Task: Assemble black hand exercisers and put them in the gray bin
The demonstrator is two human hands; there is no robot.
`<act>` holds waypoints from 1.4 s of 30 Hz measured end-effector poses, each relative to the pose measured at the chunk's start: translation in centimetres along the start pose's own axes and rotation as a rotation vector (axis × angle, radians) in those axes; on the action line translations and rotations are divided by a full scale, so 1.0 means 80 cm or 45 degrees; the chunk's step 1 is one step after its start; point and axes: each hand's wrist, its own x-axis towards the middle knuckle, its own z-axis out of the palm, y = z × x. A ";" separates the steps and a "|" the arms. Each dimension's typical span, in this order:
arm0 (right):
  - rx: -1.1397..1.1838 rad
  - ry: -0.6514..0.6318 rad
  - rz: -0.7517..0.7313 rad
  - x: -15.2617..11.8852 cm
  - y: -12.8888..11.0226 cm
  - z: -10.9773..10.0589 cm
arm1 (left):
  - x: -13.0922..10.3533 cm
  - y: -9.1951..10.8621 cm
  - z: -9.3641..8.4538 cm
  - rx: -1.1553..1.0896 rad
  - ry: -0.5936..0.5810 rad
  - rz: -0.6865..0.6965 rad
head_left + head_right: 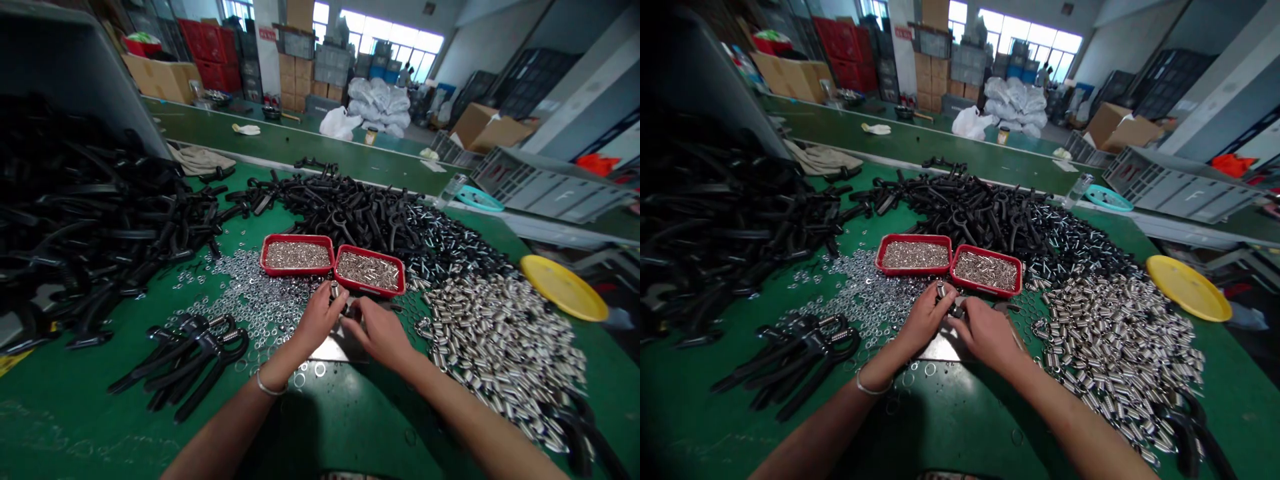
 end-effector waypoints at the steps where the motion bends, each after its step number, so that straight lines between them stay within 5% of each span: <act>1: -0.132 0.136 -0.066 0.000 -0.001 0.000 | -0.001 -0.001 0.001 0.003 0.009 -0.018; 3: -0.239 0.234 -0.111 -0.001 -0.001 0.000 | -0.002 0.000 0.001 0.010 0.014 0.007; 6: -0.026 0.086 -0.061 -0.004 -0.002 -0.002 | -0.003 0.002 0.002 -0.001 -0.003 0.063; 12: 0.421 0.205 0.009 -0.013 -0.005 0.001 | -0.009 -0.008 0.010 -0.096 0.098 -0.183; 17: 1.125 -0.208 0.347 -0.020 -0.004 0.014 | -0.024 -0.010 0.011 -0.043 0.074 -0.148; 20: 1.049 -0.053 0.274 -0.024 -0.008 0.016 | -0.027 -0.003 0.008 -0.148 0.101 -0.265; 24: 1.228 -0.305 0.319 -0.026 -0.011 0.014 | -0.028 0.006 0.004 0.063 0.158 -0.085; 28: 0.891 -0.189 0.246 -0.033 -0.009 0.010 | -0.034 0.010 0.005 0.079 0.103 -0.085; 32: 0.854 -0.438 0.238 -0.043 -0.006 0.006 | -0.037 0.012 0.012 0.169 0.058 -0.033; 37: 0.176 0.087 0.019 -0.050 0.005 0.005 | -0.034 0.018 0.024 0.151 0.054 -0.153; 42: 0.541 -0.344 0.157 -0.055 0.017 0.006 | -0.037 0.019 0.031 0.204 -0.021 -0.113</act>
